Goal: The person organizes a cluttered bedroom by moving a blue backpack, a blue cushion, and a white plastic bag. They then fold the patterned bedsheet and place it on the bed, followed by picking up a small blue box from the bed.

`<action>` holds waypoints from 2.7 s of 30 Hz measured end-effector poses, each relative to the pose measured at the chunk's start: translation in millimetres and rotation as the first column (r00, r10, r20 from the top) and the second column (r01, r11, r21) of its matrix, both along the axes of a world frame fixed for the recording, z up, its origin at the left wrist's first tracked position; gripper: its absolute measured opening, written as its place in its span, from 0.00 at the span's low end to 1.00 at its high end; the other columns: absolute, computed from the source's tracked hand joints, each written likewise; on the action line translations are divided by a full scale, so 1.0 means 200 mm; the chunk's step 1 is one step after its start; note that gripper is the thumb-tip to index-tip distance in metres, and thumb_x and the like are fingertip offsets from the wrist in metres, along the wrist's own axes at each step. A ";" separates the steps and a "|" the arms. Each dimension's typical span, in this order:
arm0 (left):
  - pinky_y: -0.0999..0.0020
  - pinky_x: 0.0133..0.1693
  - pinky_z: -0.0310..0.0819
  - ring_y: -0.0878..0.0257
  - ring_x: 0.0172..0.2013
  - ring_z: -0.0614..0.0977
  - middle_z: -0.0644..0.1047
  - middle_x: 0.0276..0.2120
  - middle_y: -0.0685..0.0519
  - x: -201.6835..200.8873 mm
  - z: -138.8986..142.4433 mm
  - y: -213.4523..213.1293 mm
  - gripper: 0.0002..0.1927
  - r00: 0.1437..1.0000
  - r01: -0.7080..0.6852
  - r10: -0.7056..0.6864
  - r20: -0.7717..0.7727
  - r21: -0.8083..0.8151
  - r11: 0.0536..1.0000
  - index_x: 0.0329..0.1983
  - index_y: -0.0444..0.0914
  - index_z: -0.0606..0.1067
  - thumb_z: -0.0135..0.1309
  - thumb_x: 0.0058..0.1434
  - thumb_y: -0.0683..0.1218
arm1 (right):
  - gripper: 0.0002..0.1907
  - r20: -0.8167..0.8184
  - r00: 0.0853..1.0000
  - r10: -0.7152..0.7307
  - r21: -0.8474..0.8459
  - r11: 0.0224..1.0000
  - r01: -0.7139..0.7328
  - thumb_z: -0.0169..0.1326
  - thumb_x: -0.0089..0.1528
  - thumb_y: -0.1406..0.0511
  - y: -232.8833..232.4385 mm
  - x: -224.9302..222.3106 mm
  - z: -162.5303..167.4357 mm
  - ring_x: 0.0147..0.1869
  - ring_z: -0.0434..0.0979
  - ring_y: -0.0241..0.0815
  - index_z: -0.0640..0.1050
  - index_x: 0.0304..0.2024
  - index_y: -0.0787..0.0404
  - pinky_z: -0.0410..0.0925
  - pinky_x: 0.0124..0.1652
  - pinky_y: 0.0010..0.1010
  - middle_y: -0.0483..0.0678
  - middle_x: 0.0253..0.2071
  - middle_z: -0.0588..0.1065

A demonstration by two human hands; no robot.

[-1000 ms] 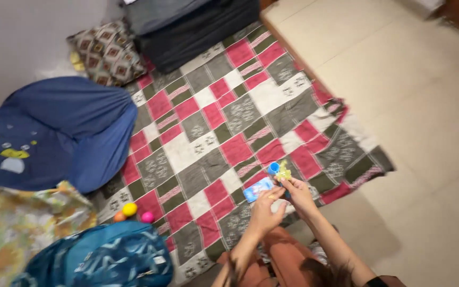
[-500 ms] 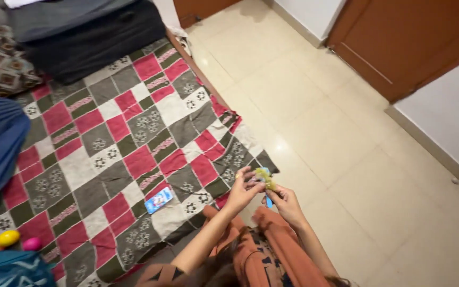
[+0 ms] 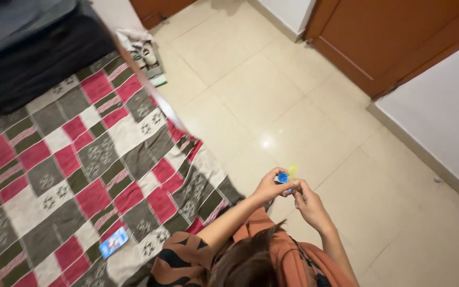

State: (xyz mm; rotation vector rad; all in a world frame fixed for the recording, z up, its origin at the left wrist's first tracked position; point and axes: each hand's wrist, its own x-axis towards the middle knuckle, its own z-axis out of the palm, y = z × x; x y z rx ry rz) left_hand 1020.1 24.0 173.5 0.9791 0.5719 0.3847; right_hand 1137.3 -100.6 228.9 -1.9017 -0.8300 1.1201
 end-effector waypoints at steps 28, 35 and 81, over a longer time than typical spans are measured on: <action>0.70 0.37 0.82 0.64 0.40 0.82 0.76 0.49 0.48 1.11 0.14 2.15 0.17 0.554 -0.692 0.792 -0.255 0.388 0.609 0.55 0.36 0.74 0.56 0.64 0.46 | 0.14 -0.281 0.822 0.495 0.195 0.868 -0.456 0.57 0.64 0.70 2.79 1.49 -0.03 0.39 0.81 0.35 0.80 0.52 0.68 0.76 0.41 0.27 0.48 0.37 0.81; 0.70 0.36 0.79 0.67 0.41 0.81 0.78 0.51 0.51 0.88 -0.07 2.66 0.15 0.277 -0.931 0.940 -0.199 0.187 0.314 0.57 0.36 0.72 0.49 0.69 0.45 | 0.18 -0.269 0.759 0.593 0.231 0.805 -0.547 0.58 0.61 0.70 3.60 1.31 -0.02 0.39 0.79 0.33 0.76 0.54 0.64 0.76 0.39 0.27 0.45 0.38 0.78; 0.70 0.41 0.76 0.66 0.41 0.83 0.82 0.40 0.53 -0.58 -0.12 5.13 0.09 -0.331 -0.913 0.763 -0.556 0.392 -0.111 0.45 0.37 0.77 0.57 0.64 0.44 | 0.12 0.381 0.339 0.860 0.081 0.334 -0.939 0.60 0.61 0.65 7.48 -0.81 -0.71 0.44 0.83 0.45 0.81 0.46 0.65 0.74 0.46 0.34 0.54 0.45 0.81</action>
